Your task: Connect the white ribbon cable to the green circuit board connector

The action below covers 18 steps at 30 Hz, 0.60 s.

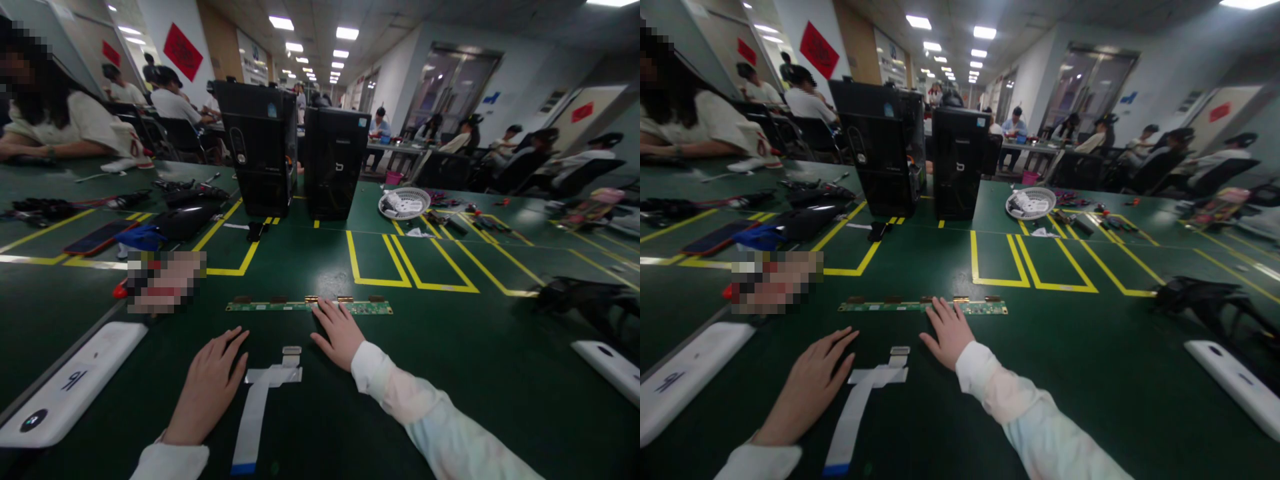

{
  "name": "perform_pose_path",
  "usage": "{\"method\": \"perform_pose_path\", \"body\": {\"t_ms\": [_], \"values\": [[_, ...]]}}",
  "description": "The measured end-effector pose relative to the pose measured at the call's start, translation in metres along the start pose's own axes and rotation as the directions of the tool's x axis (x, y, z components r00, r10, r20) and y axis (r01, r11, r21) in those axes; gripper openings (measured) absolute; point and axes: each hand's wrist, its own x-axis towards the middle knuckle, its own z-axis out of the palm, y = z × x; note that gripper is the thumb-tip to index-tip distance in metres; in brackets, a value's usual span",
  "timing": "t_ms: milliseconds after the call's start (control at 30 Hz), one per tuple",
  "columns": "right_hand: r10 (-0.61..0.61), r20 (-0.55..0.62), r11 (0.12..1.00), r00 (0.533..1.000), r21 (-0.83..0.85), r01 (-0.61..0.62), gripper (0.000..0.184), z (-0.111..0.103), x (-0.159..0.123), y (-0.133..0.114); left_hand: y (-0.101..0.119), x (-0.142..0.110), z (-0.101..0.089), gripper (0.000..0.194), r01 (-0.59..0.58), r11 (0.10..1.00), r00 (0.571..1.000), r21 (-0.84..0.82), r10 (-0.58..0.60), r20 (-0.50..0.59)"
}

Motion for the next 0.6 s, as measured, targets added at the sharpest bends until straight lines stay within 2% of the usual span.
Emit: {"method": "perform_pose_path", "body": {"t_ms": [133,233,333,467,600], "values": [[-0.047,0.022,0.999,0.999,0.020,0.046,0.060,0.003,0.002,-0.002,0.000,0.000,0.000,0.050,-0.013,1.000,1.000,0.005,0.013,-0.020],[-0.074,-0.008,0.997,0.997,-0.009,0.074,0.060,0.001,0.000,0.005,0.001,0.000,-0.001,0.050,-0.016,1.000,1.000,0.004,0.016,-0.022],[-0.099,-0.070,0.994,0.993,-0.052,0.095,0.055,-0.003,-0.007,0.023,0.002,-0.001,-0.002,0.051,0.007,1.000,1.000,0.003,-0.007,0.005],[-0.049,-0.163,0.997,0.985,-0.061,0.039,0.047,-0.007,-0.023,0.054,0.000,-0.001,-0.002,0.050,0.026,1.000,0.999,-0.004,-0.026,0.027],[-0.017,-0.168,0.999,0.986,-0.043,0.010,0.045,-0.009,-0.041,0.075,-0.001,-0.001,-0.001,0.049,0.003,1.000,1.000,-0.027,-0.002,0.023]]}}
